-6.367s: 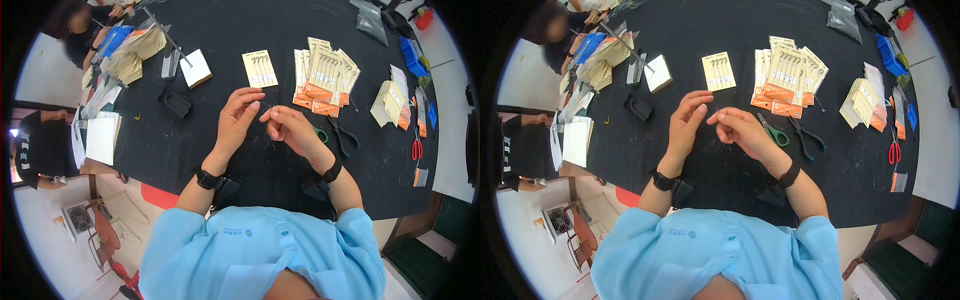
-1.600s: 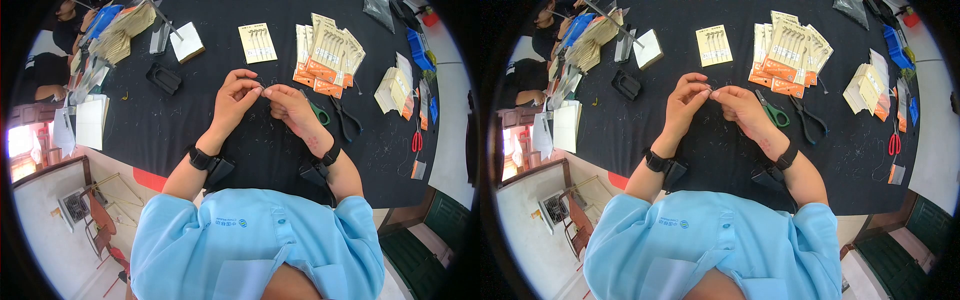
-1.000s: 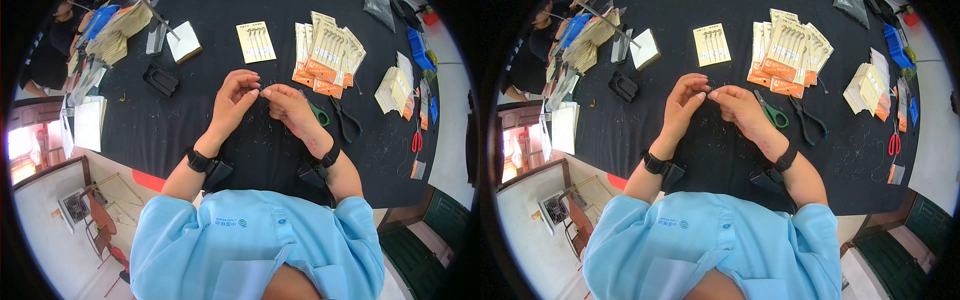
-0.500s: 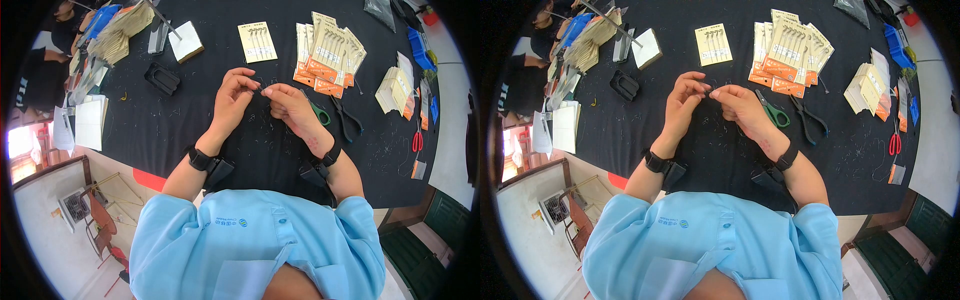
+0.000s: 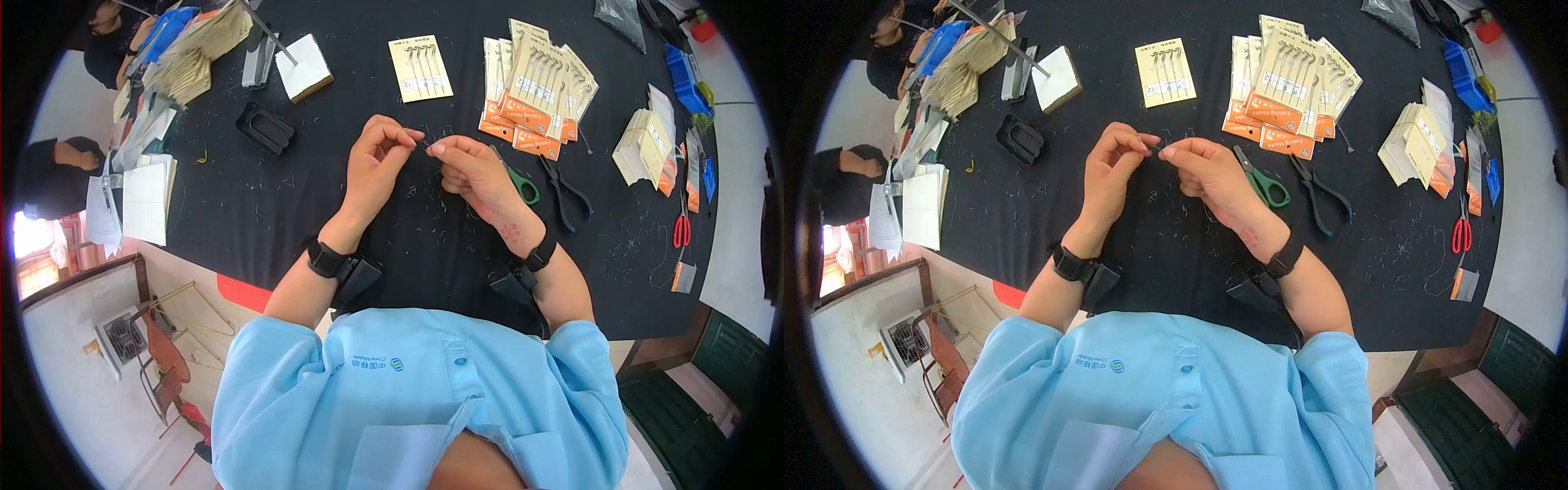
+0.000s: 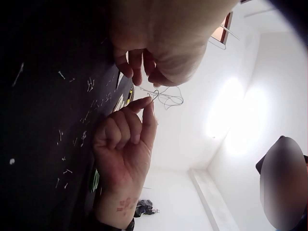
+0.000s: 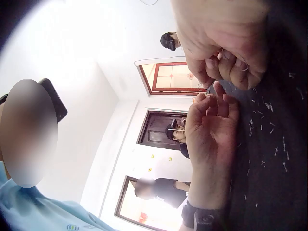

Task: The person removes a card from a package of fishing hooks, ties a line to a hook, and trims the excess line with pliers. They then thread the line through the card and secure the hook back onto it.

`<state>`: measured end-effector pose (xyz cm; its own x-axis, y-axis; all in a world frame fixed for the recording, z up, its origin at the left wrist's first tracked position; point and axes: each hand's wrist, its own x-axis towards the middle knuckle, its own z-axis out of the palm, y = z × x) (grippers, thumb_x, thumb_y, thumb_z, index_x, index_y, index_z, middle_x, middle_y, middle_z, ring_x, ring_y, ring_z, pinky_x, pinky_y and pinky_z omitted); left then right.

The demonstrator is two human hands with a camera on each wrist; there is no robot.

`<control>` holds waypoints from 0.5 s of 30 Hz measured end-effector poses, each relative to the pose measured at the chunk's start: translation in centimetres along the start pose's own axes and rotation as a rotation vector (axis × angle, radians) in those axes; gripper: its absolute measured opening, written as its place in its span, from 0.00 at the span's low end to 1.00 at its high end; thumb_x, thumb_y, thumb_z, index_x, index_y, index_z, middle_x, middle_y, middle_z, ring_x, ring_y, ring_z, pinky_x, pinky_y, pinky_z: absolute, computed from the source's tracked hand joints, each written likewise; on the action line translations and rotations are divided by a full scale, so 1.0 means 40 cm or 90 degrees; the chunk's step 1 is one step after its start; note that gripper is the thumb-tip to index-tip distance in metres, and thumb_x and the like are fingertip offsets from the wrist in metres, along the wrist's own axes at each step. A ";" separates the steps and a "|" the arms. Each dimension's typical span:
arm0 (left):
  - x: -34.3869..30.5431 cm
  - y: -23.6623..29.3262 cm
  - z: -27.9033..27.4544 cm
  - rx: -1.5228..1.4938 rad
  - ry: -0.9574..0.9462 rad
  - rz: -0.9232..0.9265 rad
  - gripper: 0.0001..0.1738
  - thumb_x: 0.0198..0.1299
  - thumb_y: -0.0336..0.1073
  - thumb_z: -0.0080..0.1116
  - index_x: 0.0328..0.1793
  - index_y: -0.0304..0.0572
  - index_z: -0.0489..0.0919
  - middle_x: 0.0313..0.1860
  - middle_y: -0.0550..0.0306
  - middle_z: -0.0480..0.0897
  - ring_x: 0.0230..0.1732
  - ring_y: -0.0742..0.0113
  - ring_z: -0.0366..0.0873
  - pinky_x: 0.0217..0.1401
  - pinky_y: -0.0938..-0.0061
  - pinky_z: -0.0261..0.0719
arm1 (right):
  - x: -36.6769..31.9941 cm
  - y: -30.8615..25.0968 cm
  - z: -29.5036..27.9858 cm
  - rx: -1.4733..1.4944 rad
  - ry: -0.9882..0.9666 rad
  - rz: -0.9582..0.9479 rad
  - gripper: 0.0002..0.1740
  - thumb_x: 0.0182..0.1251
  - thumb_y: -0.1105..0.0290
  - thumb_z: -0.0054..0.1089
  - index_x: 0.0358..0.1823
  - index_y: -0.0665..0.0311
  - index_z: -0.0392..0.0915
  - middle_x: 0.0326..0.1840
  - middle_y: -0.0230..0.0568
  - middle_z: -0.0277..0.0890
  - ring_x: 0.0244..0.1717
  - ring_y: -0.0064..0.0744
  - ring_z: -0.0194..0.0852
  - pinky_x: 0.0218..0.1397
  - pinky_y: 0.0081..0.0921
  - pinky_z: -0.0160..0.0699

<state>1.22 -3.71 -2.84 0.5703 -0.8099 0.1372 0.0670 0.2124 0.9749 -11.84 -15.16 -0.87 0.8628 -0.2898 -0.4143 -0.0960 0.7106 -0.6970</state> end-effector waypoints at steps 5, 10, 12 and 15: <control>0.001 -0.010 -0.008 0.023 0.010 0.006 0.07 0.56 0.19 0.49 0.34 0.39 0.73 0.39 0.62 0.68 0.43 0.73 0.74 0.49 0.78 0.72 | 0.001 0.001 0.000 0.006 0.005 0.000 0.07 0.64 0.68 0.58 0.37 0.64 0.75 0.17 0.19 0.57 0.16 0.11 0.46 0.20 0.14 0.44; 0.002 -0.012 -0.005 -0.009 0.012 0.016 0.07 0.55 0.18 0.49 0.36 0.37 0.74 0.43 0.59 0.67 0.39 0.76 0.73 0.46 0.81 0.73 | 0.001 0.000 0.000 0.000 0.001 -0.004 0.07 0.64 0.68 0.58 0.37 0.65 0.75 0.17 0.19 0.58 0.16 0.11 0.46 0.20 0.14 0.44; 0.002 -0.012 -0.004 -0.009 0.013 0.017 0.07 0.55 0.18 0.49 0.36 0.37 0.74 0.43 0.59 0.67 0.39 0.76 0.73 0.46 0.81 0.73 | 0.002 0.002 -0.001 0.000 0.001 -0.005 0.07 0.64 0.68 0.58 0.38 0.65 0.75 0.17 0.19 0.58 0.16 0.10 0.46 0.20 0.14 0.44; 0.002 -0.014 -0.006 -0.011 0.012 0.015 0.07 0.55 0.18 0.49 0.36 0.37 0.74 0.44 0.59 0.67 0.39 0.76 0.73 0.46 0.81 0.73 | 0.002 0.002 -0.002 0.001 -0.001 -0.004 0.07 0.64 0.68 0.58 0.38 0.65 0.75 0.17 0.19 0.58 0.16 0.11 0.46 0.20 0.14 0.44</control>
<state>1.42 -3.77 -3.41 0.5866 -0.7946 0.1567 0.0669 0.2404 0.9684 -11.83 -15.17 -1.00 0.8638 -0.2940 -0.4092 -0.0893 0.7099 -0.6986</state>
